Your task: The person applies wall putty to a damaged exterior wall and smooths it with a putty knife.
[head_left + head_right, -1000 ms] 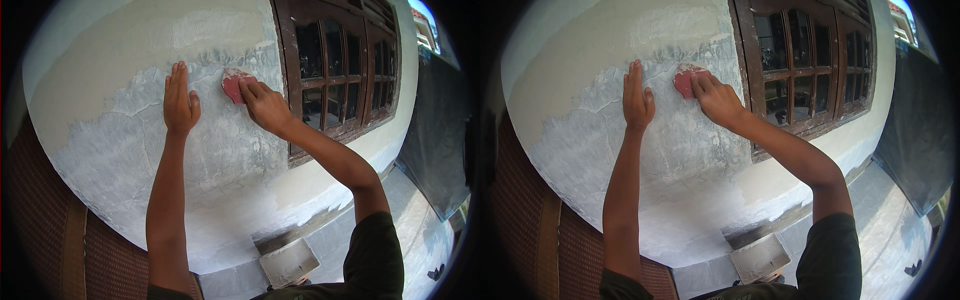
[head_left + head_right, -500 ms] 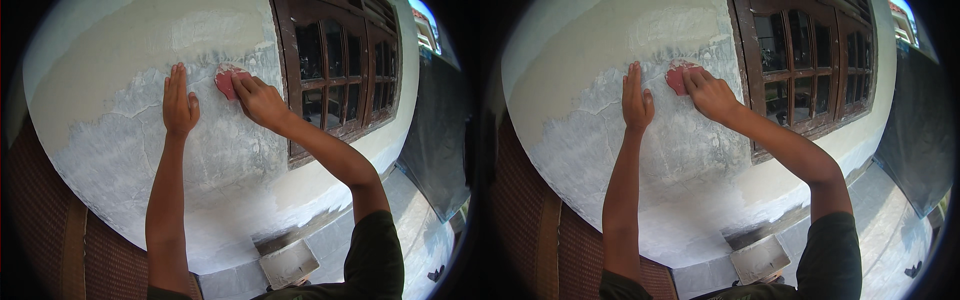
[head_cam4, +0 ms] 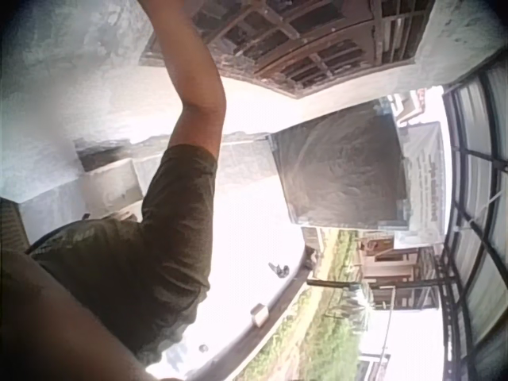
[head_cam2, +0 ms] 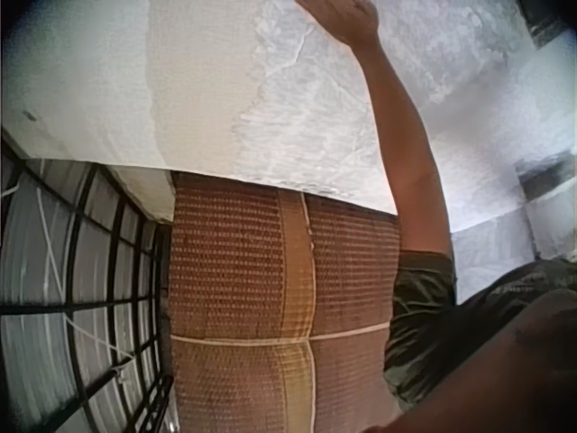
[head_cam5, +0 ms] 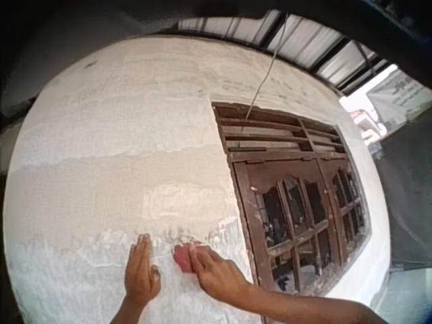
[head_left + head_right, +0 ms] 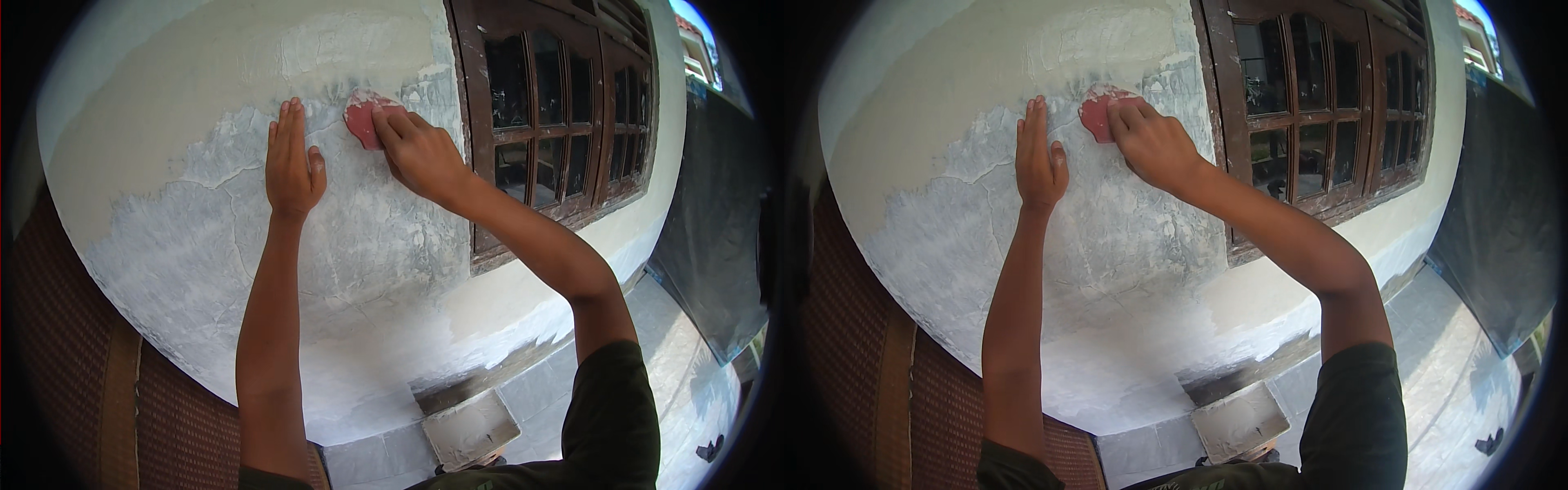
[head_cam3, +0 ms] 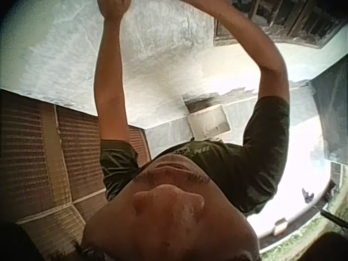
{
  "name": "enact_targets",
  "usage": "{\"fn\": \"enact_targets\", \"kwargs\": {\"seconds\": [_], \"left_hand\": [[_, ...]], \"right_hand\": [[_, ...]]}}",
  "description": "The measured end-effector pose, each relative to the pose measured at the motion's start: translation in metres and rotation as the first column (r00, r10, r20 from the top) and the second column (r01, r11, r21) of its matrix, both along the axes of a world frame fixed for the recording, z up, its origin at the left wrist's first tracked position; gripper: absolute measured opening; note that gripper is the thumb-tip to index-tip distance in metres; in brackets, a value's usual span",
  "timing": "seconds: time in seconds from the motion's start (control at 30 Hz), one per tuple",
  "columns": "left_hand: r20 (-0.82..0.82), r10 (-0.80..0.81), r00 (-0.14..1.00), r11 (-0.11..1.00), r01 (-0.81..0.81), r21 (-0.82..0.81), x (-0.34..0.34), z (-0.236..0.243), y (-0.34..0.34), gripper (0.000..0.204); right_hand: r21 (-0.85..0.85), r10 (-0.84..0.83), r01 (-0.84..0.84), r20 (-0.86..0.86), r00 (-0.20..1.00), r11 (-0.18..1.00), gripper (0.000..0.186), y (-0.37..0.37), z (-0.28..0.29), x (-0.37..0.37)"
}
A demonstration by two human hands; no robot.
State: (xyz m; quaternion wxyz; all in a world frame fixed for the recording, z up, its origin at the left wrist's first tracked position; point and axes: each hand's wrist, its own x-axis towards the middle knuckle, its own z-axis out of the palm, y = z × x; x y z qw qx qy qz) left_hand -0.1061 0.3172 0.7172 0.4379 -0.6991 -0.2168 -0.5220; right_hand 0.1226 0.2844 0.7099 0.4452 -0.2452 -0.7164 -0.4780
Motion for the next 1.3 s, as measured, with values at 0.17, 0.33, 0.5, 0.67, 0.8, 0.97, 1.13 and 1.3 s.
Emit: {"fn": "enact_targets", "kwargs": {"seconds": [0.17,0.33,0.5,0.67,0.8,0.97,1.13,1.3], "left_hand": [[-0.011,-0.004,1.000,1.000,0.004,0.007,0.011,0.003,0.000,0.057],[-0.003,0.011,1.000,1.000,-0.011,-0.010,0.003,-0.002,-0.003,0.057],[-0.013,0.001,1.000,1.000,-0.001,0.006,0.004,0.001,0.000,0.058],[-0.006,0.005,1.000,1.000,-0.004,0.018,0.013,0.003,0.003,0.057],[-0.007,0.013,1.000,1.000,-0.013,0.005,0.004,0.000,0.003,0.057],[-0.001,0.005,1.000,1.000,-0.005,0.003,0.002,0.000,-0.004,0.056],[0.002,-0.003,1.000,1.000,0.003,0.000,0.012,0.001,-0.001,0.057],[0.007,-0.007,1.000,1.000,0.007,-0.014,0.002,0.000,0.000,0.057]], "right_hand": [[0.113,-0.032,0.066,-0.284,0.958,0.991,0.029,0.013,0.083,0.041],[0.069,-0.149,0.156,-0.090,0.985,0.985,0.041,0.031,0.020,0.010],[0.059,0.036,-0.030,-0.110,0.993,0.998,0.041,0.004,0.020,0.005],[0.138,-0.052,0.095,-0.291,0.955,0.986,0.035,0.025,0.094,0.039],[0.000,-0.151,0.152,-0.130,0.980,0.988,0.040,0.036,0.032,0.002],[0.008,0.052,-0.052,-0.073,0.996,0.999,0.043,0.000,0.017,-0.010],[0.159,-0.046,0.090,-0.259,0.965,0.983,0.023,0.016,0.098,0.026],[0.024,-0.144,0.145,-0.033,0.989,0.989,0.041,0.025,0.024,-0.007]]}}
